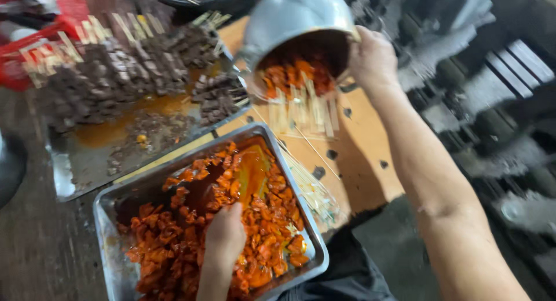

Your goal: The person skewers pieces of marinated meat from a metal tray onto wooden sticks by hand, placing the completed skewers into a large metal container.

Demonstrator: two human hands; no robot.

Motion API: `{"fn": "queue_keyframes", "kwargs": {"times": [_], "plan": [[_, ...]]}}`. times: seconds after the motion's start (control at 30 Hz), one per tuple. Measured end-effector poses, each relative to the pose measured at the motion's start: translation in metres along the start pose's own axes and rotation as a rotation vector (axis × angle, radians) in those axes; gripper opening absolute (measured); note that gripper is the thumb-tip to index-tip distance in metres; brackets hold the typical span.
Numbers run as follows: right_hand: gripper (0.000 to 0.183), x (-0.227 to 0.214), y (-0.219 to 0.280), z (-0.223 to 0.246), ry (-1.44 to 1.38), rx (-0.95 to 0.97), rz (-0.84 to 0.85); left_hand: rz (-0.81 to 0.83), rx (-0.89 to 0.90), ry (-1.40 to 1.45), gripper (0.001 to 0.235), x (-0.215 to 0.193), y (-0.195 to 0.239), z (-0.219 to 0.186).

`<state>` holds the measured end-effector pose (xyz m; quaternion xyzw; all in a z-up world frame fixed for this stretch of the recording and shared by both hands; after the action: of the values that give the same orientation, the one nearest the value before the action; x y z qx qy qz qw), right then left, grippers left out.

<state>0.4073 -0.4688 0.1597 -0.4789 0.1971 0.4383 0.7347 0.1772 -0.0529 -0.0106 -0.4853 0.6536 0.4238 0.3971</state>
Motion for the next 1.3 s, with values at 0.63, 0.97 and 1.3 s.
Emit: {"fn": "queue_keyframes", "kwargs": {"times": [0.63, 0.97, 1.3], "plan": [[0.026, -0.029, 0.078, -0.083, -0.482, 0.32, -0.125, 0.153, -0.085, -0.188, 0.023, 0.015, -0.003, 0.003], [0.019, -0.058, 0.255, -0.186, -0.944, 1.17, -0.094, -0.052, 0.01, 0.025, 0.027, -0.029, 0.061, -0.013], [0.023, -0.078, 0.41, -0.036, -0.789, 0.965, 0.119, -0.334, -0.007, -0.026, 0.02, -0.029, 0.103, 0.027]]}}
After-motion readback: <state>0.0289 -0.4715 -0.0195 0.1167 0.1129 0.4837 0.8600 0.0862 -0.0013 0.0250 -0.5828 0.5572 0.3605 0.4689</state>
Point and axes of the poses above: each hand's wrist, its own y-axis away from the middle knuckle, its own x-axis out of the palm, z = x × y, the point moved 10 cm from there along -y, towards the middle knuckle, and after that the axes turned 6 degrees about -y, right-handed, at the moved point
